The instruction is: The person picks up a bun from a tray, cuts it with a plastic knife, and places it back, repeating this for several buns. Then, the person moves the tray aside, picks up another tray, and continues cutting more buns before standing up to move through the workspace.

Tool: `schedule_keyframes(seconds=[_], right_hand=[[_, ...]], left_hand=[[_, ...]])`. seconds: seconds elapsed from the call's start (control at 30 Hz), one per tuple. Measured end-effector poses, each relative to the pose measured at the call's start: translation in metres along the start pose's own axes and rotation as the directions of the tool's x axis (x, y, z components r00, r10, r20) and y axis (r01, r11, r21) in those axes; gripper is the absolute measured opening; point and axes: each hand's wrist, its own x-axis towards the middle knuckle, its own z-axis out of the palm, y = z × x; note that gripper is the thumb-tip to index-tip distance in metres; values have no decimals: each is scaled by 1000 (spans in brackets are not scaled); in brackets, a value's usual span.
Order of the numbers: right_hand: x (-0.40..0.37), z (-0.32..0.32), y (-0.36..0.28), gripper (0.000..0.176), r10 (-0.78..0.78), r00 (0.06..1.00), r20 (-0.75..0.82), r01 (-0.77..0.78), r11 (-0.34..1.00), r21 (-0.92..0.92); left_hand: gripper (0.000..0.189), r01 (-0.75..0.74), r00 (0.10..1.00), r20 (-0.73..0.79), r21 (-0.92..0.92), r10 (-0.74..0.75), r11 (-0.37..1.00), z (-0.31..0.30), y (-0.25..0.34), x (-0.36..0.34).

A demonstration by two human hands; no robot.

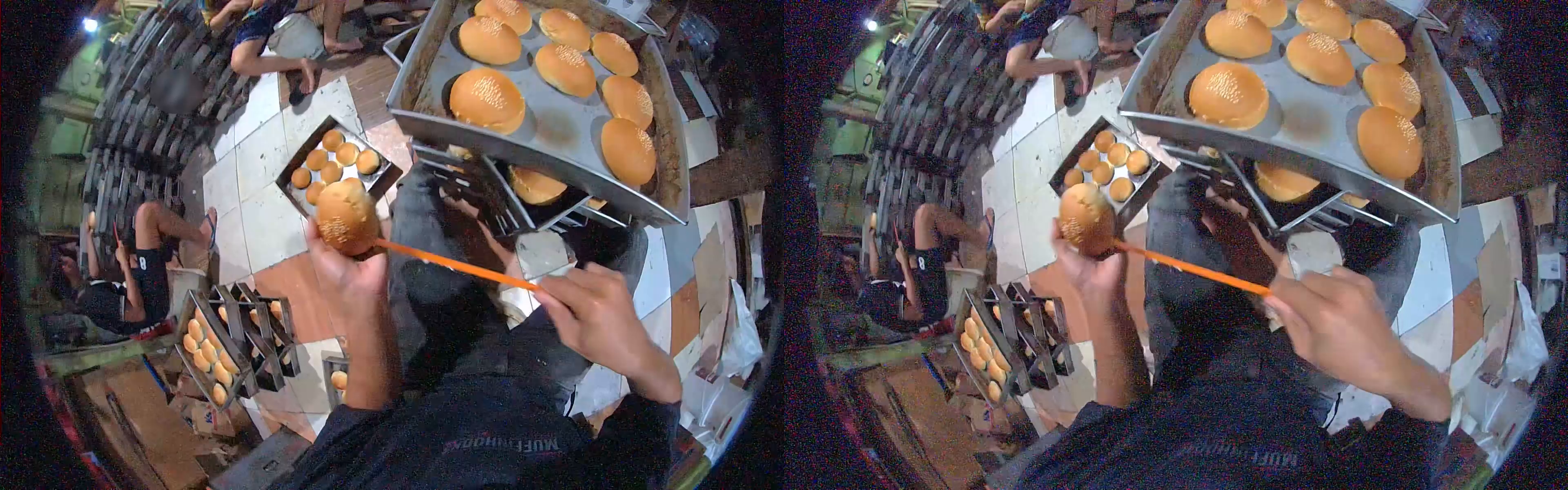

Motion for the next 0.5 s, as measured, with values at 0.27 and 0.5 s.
schedule_keyframes(seconds=[0.27,0.5], right_hand=[[-106,-61,59,18,618,528,-582,-372,785,496],[-147,-53,88,25,628,301,-718,-315,776,546]], left_hand=[[49,-114,857,443,664,-265,739,156,-45,-3],[66,-701,476,240,685,-846,-201,217,-197,65]])
